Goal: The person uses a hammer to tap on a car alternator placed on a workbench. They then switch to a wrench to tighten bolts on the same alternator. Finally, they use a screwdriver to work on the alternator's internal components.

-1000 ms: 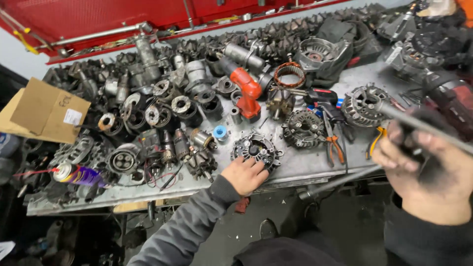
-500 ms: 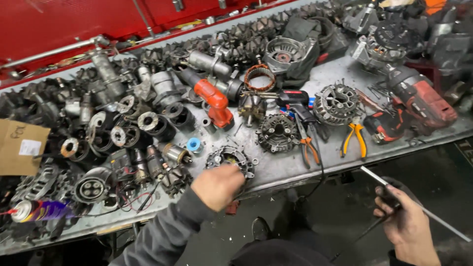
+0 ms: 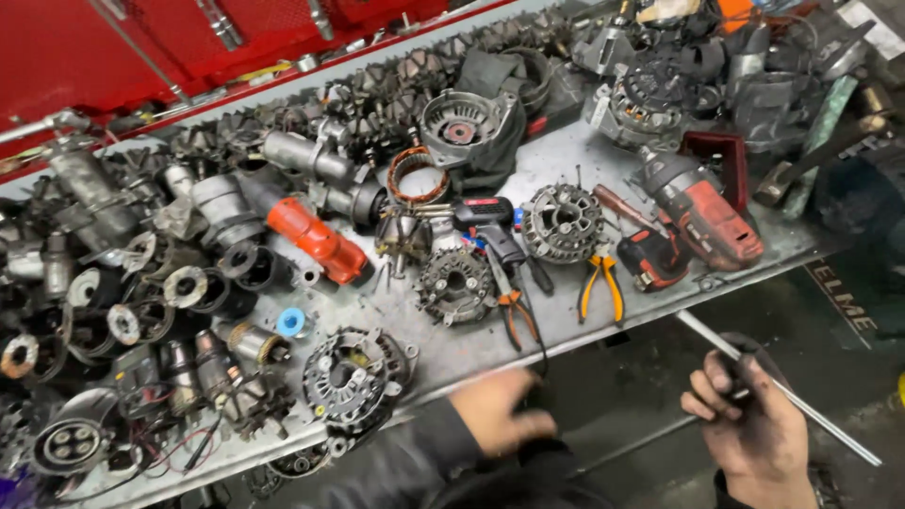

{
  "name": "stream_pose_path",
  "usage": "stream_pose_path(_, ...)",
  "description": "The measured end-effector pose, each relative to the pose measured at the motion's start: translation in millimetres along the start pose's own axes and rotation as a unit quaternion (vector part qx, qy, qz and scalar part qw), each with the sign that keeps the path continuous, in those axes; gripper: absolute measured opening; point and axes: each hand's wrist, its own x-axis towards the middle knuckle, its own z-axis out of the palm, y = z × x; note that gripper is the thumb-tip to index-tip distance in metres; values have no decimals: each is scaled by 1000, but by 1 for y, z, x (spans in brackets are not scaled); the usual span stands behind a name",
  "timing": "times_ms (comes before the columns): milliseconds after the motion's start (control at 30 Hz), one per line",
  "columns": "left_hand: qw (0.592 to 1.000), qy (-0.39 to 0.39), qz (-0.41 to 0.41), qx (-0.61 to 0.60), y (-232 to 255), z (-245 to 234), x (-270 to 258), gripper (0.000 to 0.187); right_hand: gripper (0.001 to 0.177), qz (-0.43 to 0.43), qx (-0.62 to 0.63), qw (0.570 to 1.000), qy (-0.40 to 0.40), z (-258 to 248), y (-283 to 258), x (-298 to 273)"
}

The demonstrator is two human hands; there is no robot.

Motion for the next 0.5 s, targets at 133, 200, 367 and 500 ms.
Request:
stream_pose_path(133, 971, -87, 109, -194, -2, 79, 10, 44, 19, 4, 185, 977, -103, 45, -17, 49)
stream_pose_path(200, 979, -60, 54, -187, 7, 75, 15, 40, 21, 18, 148, 987, -64, 41, -11, 77)
stream_pose_path(367, 972, 76, -80, -206, 8, 30, 44, 34, 16, -6, -160, 987, -21, 23, 17, 140)
stream_pose_path(500, 928, 206, -233, -204, -27, 28, 68, 36, 40, 76, -375, 919, -98, 22, 42, 130)
